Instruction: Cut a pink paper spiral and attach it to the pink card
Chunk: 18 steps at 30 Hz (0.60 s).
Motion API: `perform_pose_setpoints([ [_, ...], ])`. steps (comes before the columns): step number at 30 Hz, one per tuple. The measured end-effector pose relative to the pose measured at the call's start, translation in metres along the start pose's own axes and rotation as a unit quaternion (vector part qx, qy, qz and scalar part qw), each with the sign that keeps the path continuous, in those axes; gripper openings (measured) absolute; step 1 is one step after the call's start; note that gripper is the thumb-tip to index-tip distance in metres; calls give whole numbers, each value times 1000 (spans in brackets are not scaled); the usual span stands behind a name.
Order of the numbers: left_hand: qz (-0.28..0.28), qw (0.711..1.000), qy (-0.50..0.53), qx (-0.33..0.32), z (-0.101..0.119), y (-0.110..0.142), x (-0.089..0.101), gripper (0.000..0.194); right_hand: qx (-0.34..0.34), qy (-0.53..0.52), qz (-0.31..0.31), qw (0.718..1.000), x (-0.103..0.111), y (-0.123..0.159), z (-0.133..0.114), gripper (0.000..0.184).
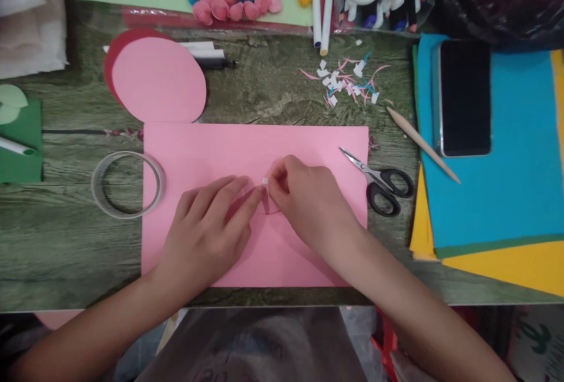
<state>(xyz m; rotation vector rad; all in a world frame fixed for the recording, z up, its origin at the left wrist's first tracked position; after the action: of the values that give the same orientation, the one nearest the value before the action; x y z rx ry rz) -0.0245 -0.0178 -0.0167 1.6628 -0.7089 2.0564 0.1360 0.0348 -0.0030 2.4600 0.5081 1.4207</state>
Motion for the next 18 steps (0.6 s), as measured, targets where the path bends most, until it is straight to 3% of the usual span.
perform_pose_setpoints([
  [18,-26,1000,-6,5,1,0,-1,42,9,21,23,999,-2,0,-2,7],
])
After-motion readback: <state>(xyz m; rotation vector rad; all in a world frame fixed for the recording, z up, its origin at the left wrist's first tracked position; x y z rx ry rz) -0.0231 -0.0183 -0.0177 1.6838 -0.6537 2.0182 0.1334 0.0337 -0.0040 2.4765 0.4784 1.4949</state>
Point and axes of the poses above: each hand's wrist, its own y-axis away from the middle knuckle, its own x-axis out of the back of the hand, z = x × y, the point moved 1 cm from there along -y, towards the middle knuckle, and after that the axes turned 2 degrees about -x, right-handed, at the moved point
